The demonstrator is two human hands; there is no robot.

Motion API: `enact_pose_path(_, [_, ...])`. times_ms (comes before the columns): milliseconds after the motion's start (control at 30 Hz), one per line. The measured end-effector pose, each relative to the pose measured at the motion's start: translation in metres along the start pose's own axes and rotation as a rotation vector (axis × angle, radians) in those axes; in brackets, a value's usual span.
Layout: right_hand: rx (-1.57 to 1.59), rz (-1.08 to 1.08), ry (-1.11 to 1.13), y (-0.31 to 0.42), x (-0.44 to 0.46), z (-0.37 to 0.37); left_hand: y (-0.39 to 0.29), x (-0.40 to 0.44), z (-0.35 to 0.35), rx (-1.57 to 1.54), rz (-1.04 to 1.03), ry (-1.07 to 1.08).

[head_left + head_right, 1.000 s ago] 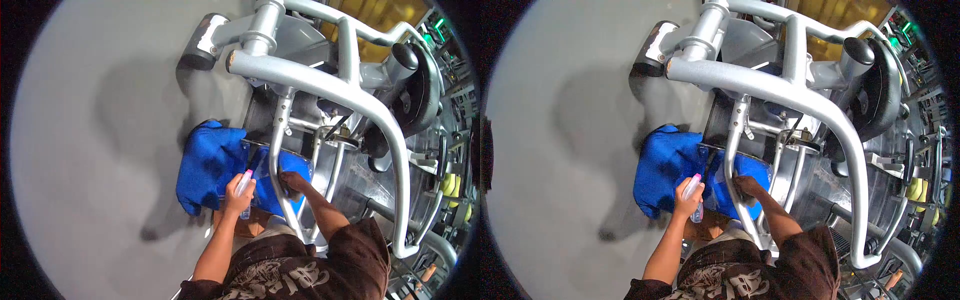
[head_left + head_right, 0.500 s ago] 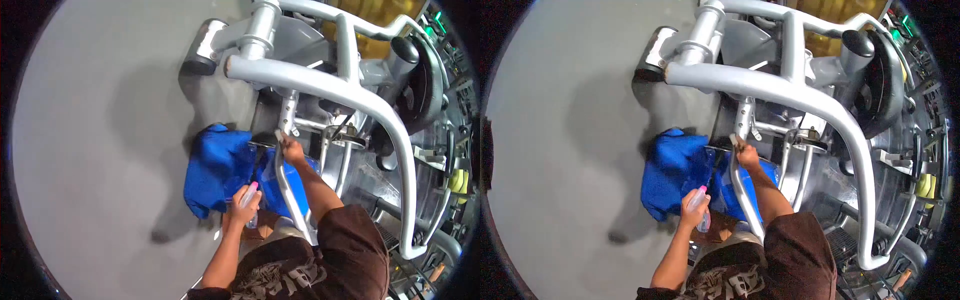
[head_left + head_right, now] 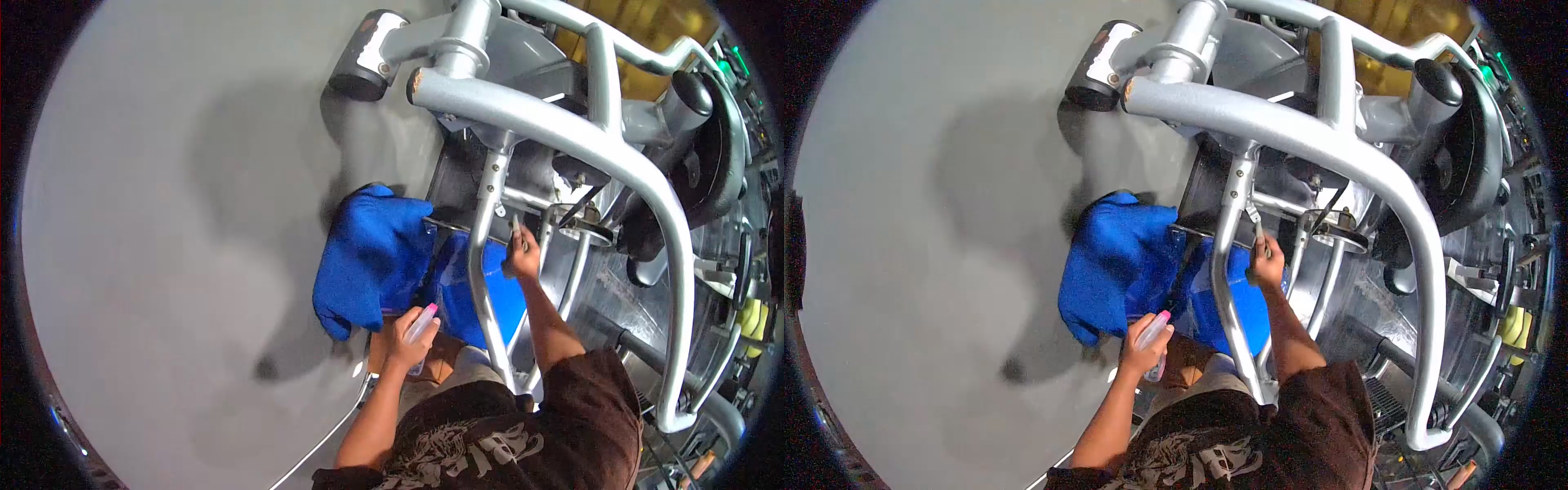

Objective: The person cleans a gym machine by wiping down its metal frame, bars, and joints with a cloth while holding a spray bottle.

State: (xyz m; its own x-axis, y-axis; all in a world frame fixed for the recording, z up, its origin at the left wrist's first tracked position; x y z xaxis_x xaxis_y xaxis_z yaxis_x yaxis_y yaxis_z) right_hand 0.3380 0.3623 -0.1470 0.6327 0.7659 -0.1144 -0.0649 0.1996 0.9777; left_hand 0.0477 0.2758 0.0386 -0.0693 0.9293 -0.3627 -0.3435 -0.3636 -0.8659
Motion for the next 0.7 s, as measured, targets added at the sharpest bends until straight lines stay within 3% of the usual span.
enact_pose_path(33, [0.023, -0.020, 0.011, 0.023, 0.008, -0.005, 0.003, 0.000, -0.001, 0.007, 0.004, 0.009])
enact_pose_path(100, [-0.003, 0.168, 0.029, 0.036, 0.033, -0.017, 0.008, -0.004, -0.002, 0.003, -0.038, -0.012])
enact_pose_path(167, [-0.013, 0.162, 0.018, 0.043, 0.058, -0.031, 0.009, -0.005, -0.003, -0.020, -0.133, -0.072])
enact_pose_path(200, [0.122, 0.048, 0.054, 0.048, 0.065, -0.040, 0.007, -0.008, -0.002, -0.027, -0.103, -0.072])
enact_pose_path(300, [0.023, 0.070, 0.097, 0.063, 0.079, -0.052, 0.002, -0.018, 0.001, -0.015, -0.082, -0.093])
enact_pose_path(333, [0.000, 0.198, 0.086, 0.070, 0.079, -0.056, 0.001, -0.021, 0.000, 0.013, -0.125, -0.113])
enact_pose_path(400, [-0.237, 0.210, 0.216, 0.053, 0.076, -0.068, 0.002, -0.024, -0.002, 0.032, -0.207, -0.149])
enact_pose_path(467, [-0.507, 0.157, 0.399, 0.026, 0.062, -0.073, 0.007, -0.032, -0.001, -0.056, -0.065, -0.105])
enact_pose_path(600, [-0.583, 0.268, 0.617, 0.007, -0.001, -0.069, 0.027, -0.054, 0.003, -0.065, 0.047, -0.077])
enact_pose_path(700, [-1.071, 0.332, 1.016, 0.021, -0.062, -0.067, 0.040, -0.062, 0.010, -0.103, 0.064, -0.074])
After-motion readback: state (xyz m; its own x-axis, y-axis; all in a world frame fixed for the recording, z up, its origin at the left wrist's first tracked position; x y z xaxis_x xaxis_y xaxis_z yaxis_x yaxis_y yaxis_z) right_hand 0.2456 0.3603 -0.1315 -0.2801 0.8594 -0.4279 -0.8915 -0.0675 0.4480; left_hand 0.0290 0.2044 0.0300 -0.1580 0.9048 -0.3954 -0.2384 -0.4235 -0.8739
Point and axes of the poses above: each hand's wrist, its own x-axis towards the middle knuckle, its own z-axis out of the back of the hand, y = z × x, the point moved 4 cm from there along x, towards the middle knuckle, and after that the axes turned 9 degrees about -y, right-handed, at the moved point
